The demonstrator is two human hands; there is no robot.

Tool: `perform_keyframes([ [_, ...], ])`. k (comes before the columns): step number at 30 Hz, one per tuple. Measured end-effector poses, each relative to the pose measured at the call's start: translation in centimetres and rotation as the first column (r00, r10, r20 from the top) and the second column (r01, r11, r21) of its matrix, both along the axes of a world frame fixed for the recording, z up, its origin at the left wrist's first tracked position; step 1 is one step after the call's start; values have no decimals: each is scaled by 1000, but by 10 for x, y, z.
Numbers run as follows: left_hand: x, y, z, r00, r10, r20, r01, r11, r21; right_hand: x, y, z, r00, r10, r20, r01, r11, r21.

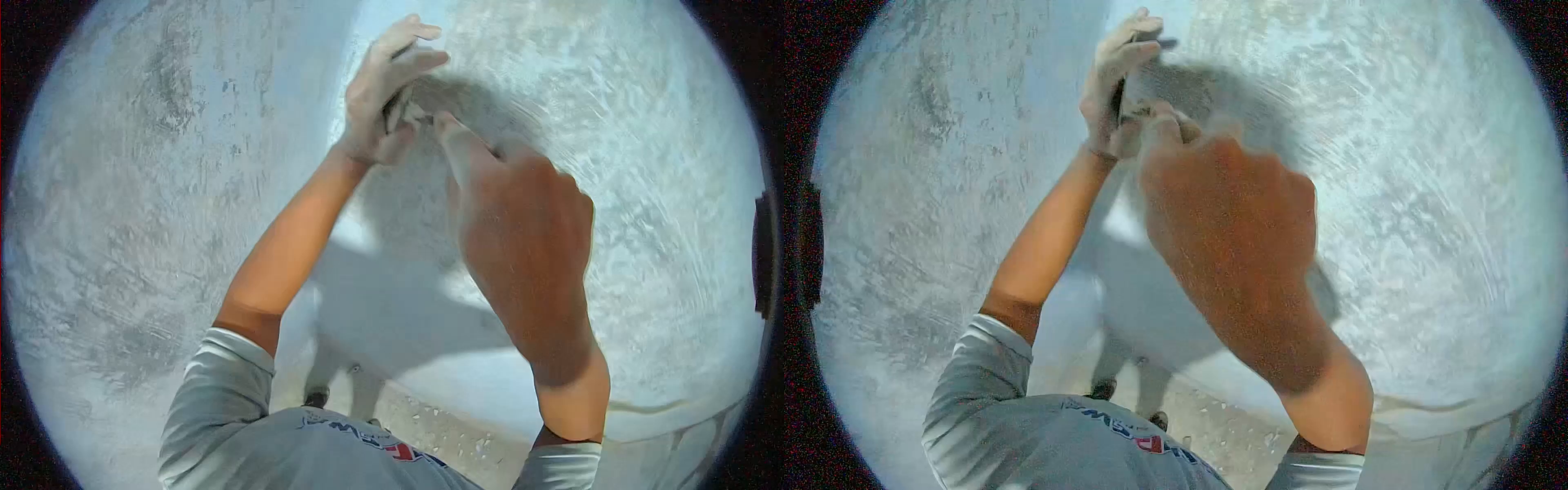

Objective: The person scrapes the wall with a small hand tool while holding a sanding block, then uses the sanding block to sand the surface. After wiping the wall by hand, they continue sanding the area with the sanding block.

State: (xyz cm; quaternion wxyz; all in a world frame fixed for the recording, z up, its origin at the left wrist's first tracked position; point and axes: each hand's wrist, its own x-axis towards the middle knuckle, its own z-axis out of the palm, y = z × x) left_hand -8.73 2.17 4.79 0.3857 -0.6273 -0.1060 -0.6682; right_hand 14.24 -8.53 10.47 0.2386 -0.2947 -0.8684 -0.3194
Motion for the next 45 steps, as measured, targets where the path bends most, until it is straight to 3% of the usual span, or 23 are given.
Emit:
perform_keyframes([
  [4, 16, -1, 1, 997, 76, -16, -77, 990, -121, 25, 12, -3, 999, 13, -39, -14, 1000, -18],
  [7, 54, -1, -12, 1000, -28, 3, 28, 977, -210, 57, 5, -2, 998, -40, -58, 35, 997, -74],
  [11, 102, 2, -21, 1000, 2, 5, 0, 979, -203, 104, 2, -14, 992, -115, -56, 109, 989, -102],
  [16, 127, 10, -22, 998, 1, 62, 6, 995, -103, 122, 11, -22, 995, -61, -78, 63, 998, 21],
  [23, 68, 10, -12, 997, -31, 69, 38, 994, -106, 62, 12, -4, 998, -70, 7, 70, 998, -7],
  [25, 43, 11, -9, 997, -41, 68, 46, 996, -77, 33, 15, -5, 998, -26, -50, 26, 1000, 5],
  [28, 0, 11, -5, 996, 71, 44, -69, 996, -62, -3, 24, -3, 1000, -26, -11, 27, 999, 46],
  [34, -32, 9, -8, 994, 104, 25, -101, 990, -102, -30, 30, -4, 999, -38, 10, 39, 997, -69],
  [38, -1, 7, -11, 992, 126, 31, -121, 983, -139, 1, 35, -9, 997, -5, -75, 0, 998, -60],
  [41, 44, 11, -9, 999, 51, 9, -50, 995, -89, 42, 18, -6, 992, -122, -36, 115, 983, -141],
  [45, 108, 9, -9, 998, 11, 57, -5, 994, -107, 99, 12, -9, 992, -92, -85, 86, 994, -72],
])
